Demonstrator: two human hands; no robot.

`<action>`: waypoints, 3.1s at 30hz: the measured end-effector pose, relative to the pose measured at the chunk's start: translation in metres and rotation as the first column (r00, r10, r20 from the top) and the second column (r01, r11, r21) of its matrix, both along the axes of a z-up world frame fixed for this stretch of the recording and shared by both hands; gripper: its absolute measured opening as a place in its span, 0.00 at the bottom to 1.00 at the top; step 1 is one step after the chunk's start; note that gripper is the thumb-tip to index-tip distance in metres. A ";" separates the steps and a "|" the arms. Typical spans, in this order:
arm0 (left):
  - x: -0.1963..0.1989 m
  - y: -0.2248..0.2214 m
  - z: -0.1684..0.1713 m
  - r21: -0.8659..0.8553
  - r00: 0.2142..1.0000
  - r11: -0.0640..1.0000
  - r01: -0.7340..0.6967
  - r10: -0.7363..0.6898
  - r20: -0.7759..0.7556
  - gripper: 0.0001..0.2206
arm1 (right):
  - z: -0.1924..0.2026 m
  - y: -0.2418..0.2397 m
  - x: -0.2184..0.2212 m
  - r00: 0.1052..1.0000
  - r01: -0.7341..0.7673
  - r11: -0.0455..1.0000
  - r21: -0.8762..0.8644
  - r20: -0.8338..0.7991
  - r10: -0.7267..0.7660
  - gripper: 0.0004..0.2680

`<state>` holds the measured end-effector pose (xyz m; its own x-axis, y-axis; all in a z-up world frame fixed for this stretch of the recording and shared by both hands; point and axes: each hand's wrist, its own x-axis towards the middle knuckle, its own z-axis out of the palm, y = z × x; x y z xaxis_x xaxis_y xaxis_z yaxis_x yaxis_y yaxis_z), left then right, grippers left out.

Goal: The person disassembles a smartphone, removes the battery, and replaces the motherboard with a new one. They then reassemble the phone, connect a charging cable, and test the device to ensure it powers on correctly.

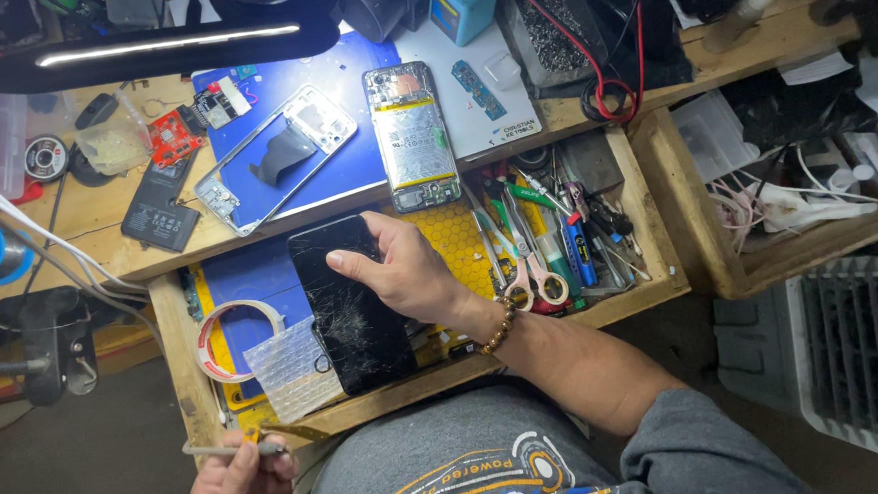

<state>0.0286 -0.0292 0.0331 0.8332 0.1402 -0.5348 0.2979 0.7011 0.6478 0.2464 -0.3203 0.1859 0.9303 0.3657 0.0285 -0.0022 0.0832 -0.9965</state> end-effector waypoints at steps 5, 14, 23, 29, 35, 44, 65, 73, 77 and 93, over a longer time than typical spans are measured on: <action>0.036 -0.033 0.055 -0.194 0.954 0.976 0.100 -0.039 0.296 0.05 | -0.003 -0.002 0.000 0.999 -0.003 0.990 0.143 -0.034 0.008 0.09; 0.042 -0.049 0.052 -0.262 0.988 0.963 0.061 -0.020 0.155 0.13 | 0.012 -0.025 -0.027 0.989 0.128 0.959 0.252 -0.101 -0.106 0.09; 0.051 -0.065 0.084 -0.216 0.974 0.965 0.147 -0.102 0.204 0.06 | 0.015 -0.056 -0.061 0.928 0.366 0.856 0.365 -0.215 -0.305 0.08; 0.067 -0.095 0.132 -0.099 0.965 0.971 0.216 -0.197 0.171 0.11 | 0.029 -0.075 -0.057 0.874 0.479 0.783 0.397 -0.298 -0.384 0.11; 0.080 -0.113 0.168 -0.108 0.947 0.956 0.273 -0.247 0.205 0.11 | 0.036 -0.089 -0.051 0.831 0.555 0.739 0.383 -0.309 -0.463 0.08; 0.089 -0.138 0.181 -0.185 0.943 0.960 0.208 -0.147 0.298 0.12 | 0.014 -0.091 -0.051 0.762 0.626 0.643 0.442 -0.524 -0.381 0.05; 0.097 -0.152 0.196 -0.347 0.931 0.903 0.254 -0.130 0.342 0.13 | -0.033 -0.089 -0.049 0.622 0.661 0.676 0.325 -0.741 -0.253 0.06; 0.098 -0.159 0.190 -0.339 0.934 0.912 0.231 -0.110 0.340 0.12 | -0.033 -0.083 -0.050 0.630 0.626 0.694 0.355 -0.755 -0.182 0.08; 0.098 -0.161 0.188 -0.347 0.928 0.912 0.218 -0.084 0.363 0.12 | -0.034 -0.081 -0.050 0.664 0.599 0.706 0.377 -0.727 -0.175 0.07; 0.101 -0.167 0.189 -0.347 0.933 0.918 0.192 -0.062 0.353 0.12 | -0.053 -0.085 -0.052 0.592 0.657 0.683 0.319 -0.779 -0.206 0.03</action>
